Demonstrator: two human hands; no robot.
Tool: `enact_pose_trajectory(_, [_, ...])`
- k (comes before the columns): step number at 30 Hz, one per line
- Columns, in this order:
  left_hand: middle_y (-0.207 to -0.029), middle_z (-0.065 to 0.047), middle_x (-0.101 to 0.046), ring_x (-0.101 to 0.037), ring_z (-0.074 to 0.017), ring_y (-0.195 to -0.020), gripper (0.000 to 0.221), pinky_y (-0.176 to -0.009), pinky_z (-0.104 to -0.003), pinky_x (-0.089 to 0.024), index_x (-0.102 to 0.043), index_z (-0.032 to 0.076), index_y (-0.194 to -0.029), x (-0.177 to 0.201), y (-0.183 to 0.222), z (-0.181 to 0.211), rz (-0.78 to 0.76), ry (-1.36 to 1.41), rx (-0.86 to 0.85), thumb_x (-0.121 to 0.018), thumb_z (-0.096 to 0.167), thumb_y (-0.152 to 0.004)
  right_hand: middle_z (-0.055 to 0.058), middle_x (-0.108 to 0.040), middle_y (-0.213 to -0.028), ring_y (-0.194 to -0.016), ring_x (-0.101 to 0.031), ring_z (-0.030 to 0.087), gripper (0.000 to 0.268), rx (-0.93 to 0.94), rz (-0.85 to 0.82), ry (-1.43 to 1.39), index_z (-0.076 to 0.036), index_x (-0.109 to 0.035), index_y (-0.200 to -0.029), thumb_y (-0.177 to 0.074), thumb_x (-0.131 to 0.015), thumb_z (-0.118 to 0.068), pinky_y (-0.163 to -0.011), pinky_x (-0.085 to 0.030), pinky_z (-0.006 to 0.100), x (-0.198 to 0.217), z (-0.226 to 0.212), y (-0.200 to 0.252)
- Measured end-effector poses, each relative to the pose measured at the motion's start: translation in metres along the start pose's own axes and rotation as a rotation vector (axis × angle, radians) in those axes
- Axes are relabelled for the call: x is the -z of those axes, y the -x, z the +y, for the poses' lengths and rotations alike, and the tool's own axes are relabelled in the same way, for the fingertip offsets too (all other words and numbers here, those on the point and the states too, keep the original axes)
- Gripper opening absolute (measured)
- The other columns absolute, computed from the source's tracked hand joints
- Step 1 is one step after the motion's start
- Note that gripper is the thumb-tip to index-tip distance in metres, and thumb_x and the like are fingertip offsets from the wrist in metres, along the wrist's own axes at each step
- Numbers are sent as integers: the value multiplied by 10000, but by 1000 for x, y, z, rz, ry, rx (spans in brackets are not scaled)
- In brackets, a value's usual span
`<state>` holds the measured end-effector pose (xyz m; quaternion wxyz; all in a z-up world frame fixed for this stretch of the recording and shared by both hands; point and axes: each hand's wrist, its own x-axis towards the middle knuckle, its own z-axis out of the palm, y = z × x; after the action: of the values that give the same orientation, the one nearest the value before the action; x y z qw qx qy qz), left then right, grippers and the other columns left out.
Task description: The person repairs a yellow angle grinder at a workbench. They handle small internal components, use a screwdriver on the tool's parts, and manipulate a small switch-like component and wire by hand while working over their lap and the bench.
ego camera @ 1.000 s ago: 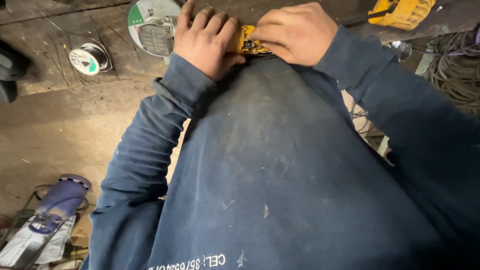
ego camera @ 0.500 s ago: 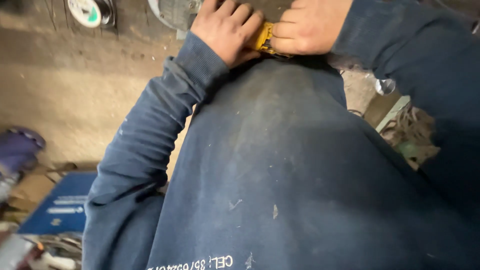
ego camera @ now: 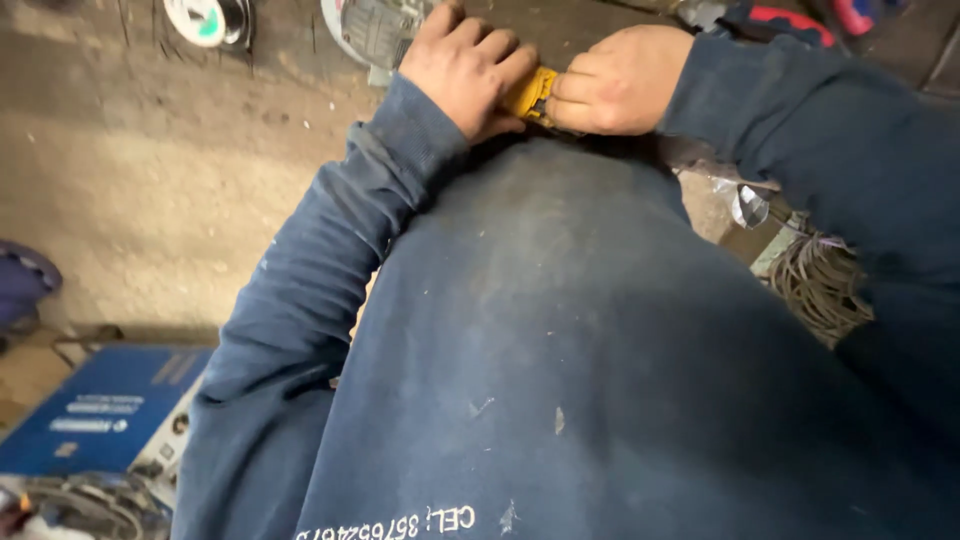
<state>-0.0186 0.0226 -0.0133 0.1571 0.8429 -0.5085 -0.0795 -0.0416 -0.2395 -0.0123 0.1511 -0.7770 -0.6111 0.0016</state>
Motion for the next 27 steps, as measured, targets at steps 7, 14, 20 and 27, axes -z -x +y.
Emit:
enact_pose_trajectory(7, [-1219, -107, -678, -607, -319, -1172, 806, -1175, -568, -303, -635, 114, -1324, 15, -6, 6, 66, 10, 46, -878, 480, -648, 71, -732, -1118, -919, -703, 257, 278, -627, 250, -92, -75, -723, -1158, -902, -744, -180, -782, -566, 364, 35, -40, 24])
enact_pose_trajectory(14, [-1395, -98, -660, -566, -293, -1366, 664, -1233, -545, -293, -636, 95, -1393, 53, 50, -23, 164, 86, 249, -880, 395, -854, 133, -740, -1016, -830, -726, 255, 154, -1485, 701, -398, -35, -745, -1119, -985, -757, -110, -744, -564, 344, -1, -129, 60])
enact_pose_trajectory(20, [-1347, -210, -654, -610, -375, -1264, 710, -1077, -470, -492, -555, 24, -1445, 59, 59, -64, 247, 365, 551, -826, 361, -882, 106, -743, -963, -852, -729, 299, 86, -1380, 618, -246, -58, -756, -1027, -964, -725, -108, -771, -572, 377, -26, -146, 49])
enact_pose_trajectory(27, [-1236, -268, -653, -618, -452, -1108, 710, -959, -497, -492, -571, 37, -1481, 16, 66, -110, 98, 219, 700, -728, 488, -955, 123, -712, -1158, -1100, -654, 331, 416, -1364, 463, -312, -71, -705, -1218, -883, -757, -312, -927, -510, 445, -22, -118, 4])
